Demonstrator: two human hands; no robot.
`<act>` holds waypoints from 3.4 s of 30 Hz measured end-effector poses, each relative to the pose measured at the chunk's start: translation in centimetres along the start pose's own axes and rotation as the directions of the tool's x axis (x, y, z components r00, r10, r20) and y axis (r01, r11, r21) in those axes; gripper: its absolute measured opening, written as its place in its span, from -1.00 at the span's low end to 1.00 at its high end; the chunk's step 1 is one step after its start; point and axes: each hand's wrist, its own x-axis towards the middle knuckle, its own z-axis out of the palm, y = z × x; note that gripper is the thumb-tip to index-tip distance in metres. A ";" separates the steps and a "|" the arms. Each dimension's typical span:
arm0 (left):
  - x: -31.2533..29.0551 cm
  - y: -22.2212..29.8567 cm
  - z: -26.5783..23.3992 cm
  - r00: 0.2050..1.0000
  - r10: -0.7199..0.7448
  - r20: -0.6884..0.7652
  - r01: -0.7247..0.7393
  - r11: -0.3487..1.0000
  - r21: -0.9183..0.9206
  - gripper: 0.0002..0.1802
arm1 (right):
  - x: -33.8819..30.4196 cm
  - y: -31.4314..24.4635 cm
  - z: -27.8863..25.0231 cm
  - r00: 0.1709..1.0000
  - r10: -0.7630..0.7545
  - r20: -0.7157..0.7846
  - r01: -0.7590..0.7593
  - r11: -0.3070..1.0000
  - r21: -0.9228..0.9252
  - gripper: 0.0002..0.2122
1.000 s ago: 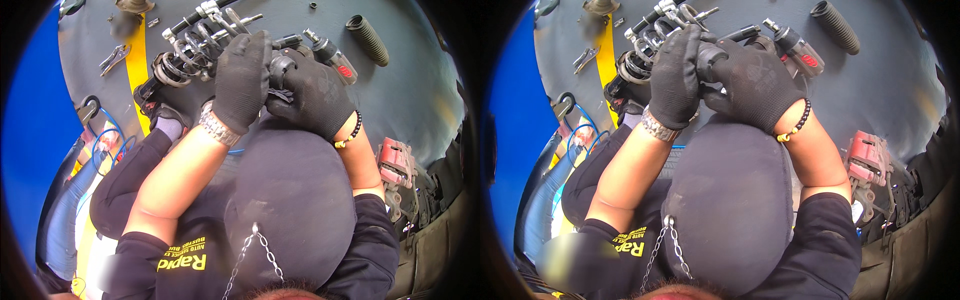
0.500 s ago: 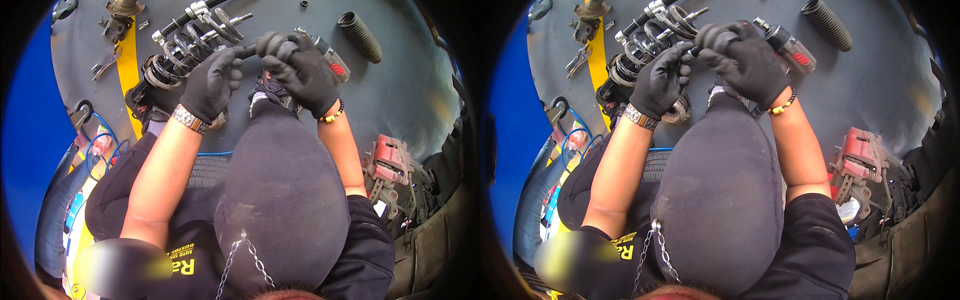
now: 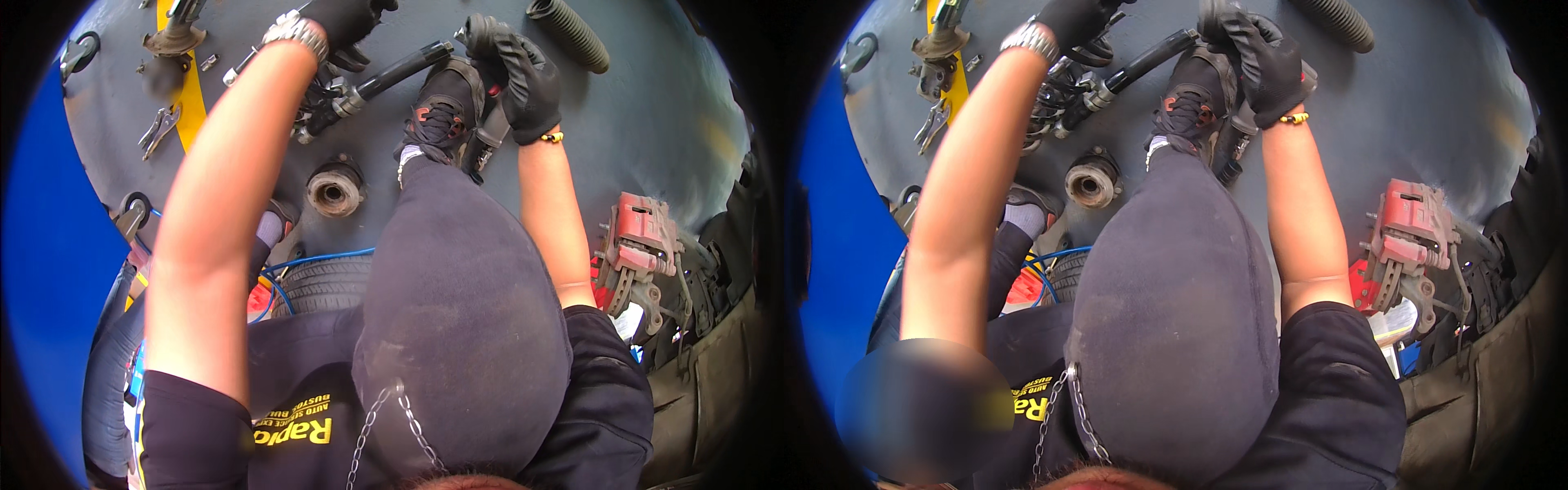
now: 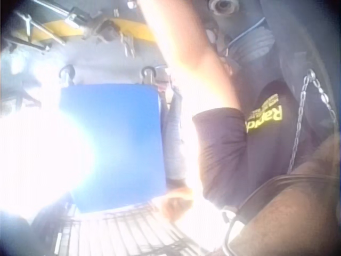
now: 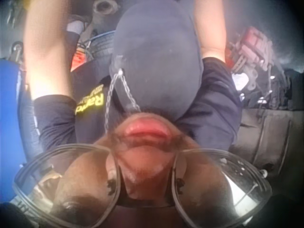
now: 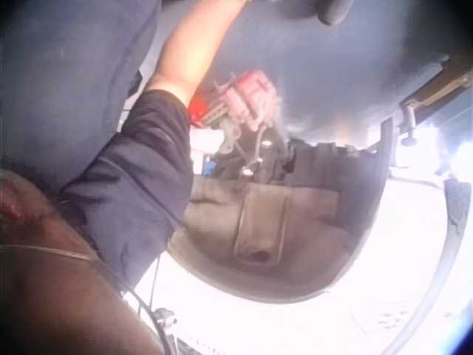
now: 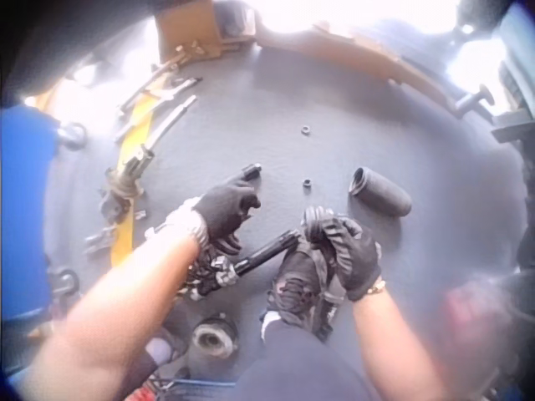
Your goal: The person assembles a vehicle suspension assembly by hand, attaching a coil spring, shock absorber, and rubber boot to a strut. The person handles each component individually and secures them together on the floor.
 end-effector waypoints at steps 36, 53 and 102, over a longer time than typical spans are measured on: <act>6.0 -5.8 -1.8 0.960 -0.037 0.279 0.113 0.959 -0.259 -0.46 | 0.9 0.1 1.8 0.969 0.247 -0.022 -0.224 0.909 0.352 -0.57; 6.1 -2.2 2.7 0.922 -0.132 0.364 -0.082 0.852 0.516 -0.41 | -1.4 -8.7 1.6 0.950 -0.283 0.133 0.194 0.867 0.459 -0.70; 3.4 -1.1 1.9 0.985 -0.010 0.171 -0.056 0.924 0.377 -0.46 | -2.2 -15.9 1.0 0.729 -0.387 0.565 -0.214 0.655 0.724 0.11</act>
